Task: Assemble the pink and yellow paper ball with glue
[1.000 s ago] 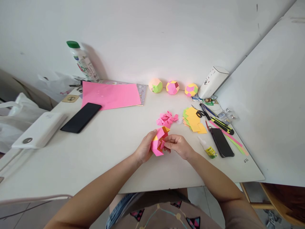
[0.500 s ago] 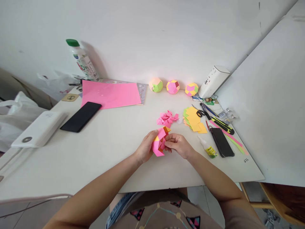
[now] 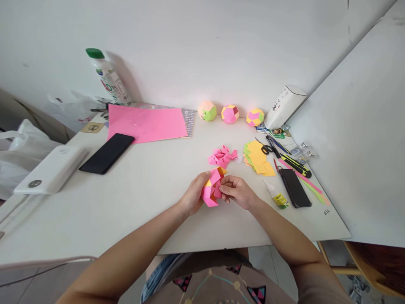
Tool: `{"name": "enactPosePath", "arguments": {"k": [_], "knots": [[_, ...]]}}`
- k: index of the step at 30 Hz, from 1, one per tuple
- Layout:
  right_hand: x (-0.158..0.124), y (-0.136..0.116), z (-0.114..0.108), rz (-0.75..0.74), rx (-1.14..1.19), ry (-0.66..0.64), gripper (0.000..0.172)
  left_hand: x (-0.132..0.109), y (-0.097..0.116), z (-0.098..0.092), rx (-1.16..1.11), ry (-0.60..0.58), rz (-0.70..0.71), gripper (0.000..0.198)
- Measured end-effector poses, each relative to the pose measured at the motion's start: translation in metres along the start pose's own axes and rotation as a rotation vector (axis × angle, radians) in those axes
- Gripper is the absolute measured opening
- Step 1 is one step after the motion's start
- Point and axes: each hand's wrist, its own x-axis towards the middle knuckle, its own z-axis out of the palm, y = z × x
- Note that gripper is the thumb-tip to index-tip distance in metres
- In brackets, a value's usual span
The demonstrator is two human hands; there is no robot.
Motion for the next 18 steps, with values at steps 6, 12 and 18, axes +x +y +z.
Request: {"name": "enactPosePath", "arguments": {"k": [6,12,18], "knots": [[-0.0009,0.0003,0.0000,-0.009,-0.022,-0.002,0.023,-0.0002,0.0010,0.0011,0.000,0.009,-0.018,0.035],[-0.0022,-0.0004,0.0004,-0.003,-0.045,0.010,0.024,0.0011,-0.0002,-0.0008,-0.006,0.027,-0.028,0.040],[-0.0025,-0.0004,0.0003,-0.001,-0.046,0.016,0.025,0.0024,-0.0020,-0.0038,0.015,0.074,-0.004,0.044]]}}
